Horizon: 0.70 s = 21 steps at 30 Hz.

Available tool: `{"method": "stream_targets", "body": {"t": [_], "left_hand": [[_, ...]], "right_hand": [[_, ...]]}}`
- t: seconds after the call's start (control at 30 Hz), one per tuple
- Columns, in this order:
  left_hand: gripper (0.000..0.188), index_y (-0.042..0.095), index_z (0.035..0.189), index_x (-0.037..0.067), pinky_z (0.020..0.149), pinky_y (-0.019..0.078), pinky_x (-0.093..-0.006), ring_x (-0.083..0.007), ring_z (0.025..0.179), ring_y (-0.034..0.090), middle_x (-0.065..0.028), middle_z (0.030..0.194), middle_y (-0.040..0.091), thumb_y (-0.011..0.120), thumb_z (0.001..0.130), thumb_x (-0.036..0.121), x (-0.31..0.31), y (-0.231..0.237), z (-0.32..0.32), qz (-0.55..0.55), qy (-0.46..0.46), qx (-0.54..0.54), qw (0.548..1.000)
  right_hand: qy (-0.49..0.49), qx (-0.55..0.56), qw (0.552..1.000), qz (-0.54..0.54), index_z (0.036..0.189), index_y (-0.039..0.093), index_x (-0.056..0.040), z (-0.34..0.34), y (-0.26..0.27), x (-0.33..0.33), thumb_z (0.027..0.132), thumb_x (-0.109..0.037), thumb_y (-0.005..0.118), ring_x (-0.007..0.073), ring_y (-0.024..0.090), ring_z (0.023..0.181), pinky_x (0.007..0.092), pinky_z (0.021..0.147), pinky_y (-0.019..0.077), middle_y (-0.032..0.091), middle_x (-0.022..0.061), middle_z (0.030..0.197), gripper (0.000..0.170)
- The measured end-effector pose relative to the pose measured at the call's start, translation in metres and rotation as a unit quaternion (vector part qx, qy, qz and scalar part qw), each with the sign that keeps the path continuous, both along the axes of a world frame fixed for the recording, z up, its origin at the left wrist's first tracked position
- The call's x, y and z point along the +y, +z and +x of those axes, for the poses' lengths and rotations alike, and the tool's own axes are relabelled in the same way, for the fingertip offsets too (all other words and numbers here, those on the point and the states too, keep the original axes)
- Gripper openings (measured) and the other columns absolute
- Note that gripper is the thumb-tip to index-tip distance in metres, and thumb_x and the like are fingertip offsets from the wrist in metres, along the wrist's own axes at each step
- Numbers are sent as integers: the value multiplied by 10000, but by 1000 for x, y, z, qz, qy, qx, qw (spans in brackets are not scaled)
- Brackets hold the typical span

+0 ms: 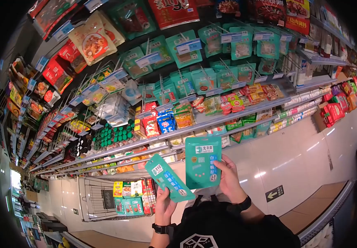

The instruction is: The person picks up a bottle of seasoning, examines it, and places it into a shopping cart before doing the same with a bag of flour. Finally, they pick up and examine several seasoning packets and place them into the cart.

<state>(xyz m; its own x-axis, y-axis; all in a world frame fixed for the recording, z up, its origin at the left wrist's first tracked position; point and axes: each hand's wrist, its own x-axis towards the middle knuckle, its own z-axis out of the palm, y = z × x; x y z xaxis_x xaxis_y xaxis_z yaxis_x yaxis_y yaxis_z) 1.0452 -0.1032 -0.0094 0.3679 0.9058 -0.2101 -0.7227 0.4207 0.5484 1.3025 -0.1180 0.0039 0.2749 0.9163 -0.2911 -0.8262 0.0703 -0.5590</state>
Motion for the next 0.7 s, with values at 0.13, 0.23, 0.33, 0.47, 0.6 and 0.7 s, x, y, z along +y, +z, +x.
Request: {"method": "stream_targets", "body": {"t": [0.13,0.23,0.33,0.47,0.6,0.7], "left_hand": [[340,558,1296,104,999,518,-422,-208,1135,643,-54,1218,669,652,984,197,36,-11,23,6,-56,-10,998],[247,589,1196,124,911,523,-414,-216,1020,640,-39,1110,676,582,1025,302,60,-20,42,2,-62,13,998],[302,535,954,137,773,415,-362,-163,792,483,15,834,532,512,1046,423,94,-19,76,57,-82,15,995],[394,407,829,164,772,326,-338,-150,773,352,32,762,319,523,1026,485,119,5,111,68,-60,-59,994],[357,414,822,172,779,346,-352,-157,780,374,30,778,347,558,1011,439,146,12,130,91,-48,-101,990],[228,453,865,152,737,368,-340,-153,754,415,22,788,387,564,978,316,171,7,139,67,-98,-224,967]], "right_hand": [[-28,-31,999,-14,1220,609,31,27,-7,10,920,-17,672,126,687,920,260,815,557,710,94,1089,310],[-38,-74,997,-4,1217,607,22,51,1,21,925,-7,648,131,687,929,269,835,554,708,87,1092,296],[-66,-117,991,0,1233,589,32,73,-4,38,935,-5,656,124,670,973,264,862,542,700,101,1135,307],[-54,-228,972,20,1365,474,15,96,-14,67,968,-4,616,118,638,1065,263,908,520,660,101,1244,422],[5,-267,964,9,1301,550,15,114,-27,105,957,-2,630,110,644,1016,264,895,517,677,71,1184,354],[78,-307,949,-12,1234,611,10,121,-49,133,950,-2,637,105,638,1001,264,899,507,688,50,1130,285]]}}
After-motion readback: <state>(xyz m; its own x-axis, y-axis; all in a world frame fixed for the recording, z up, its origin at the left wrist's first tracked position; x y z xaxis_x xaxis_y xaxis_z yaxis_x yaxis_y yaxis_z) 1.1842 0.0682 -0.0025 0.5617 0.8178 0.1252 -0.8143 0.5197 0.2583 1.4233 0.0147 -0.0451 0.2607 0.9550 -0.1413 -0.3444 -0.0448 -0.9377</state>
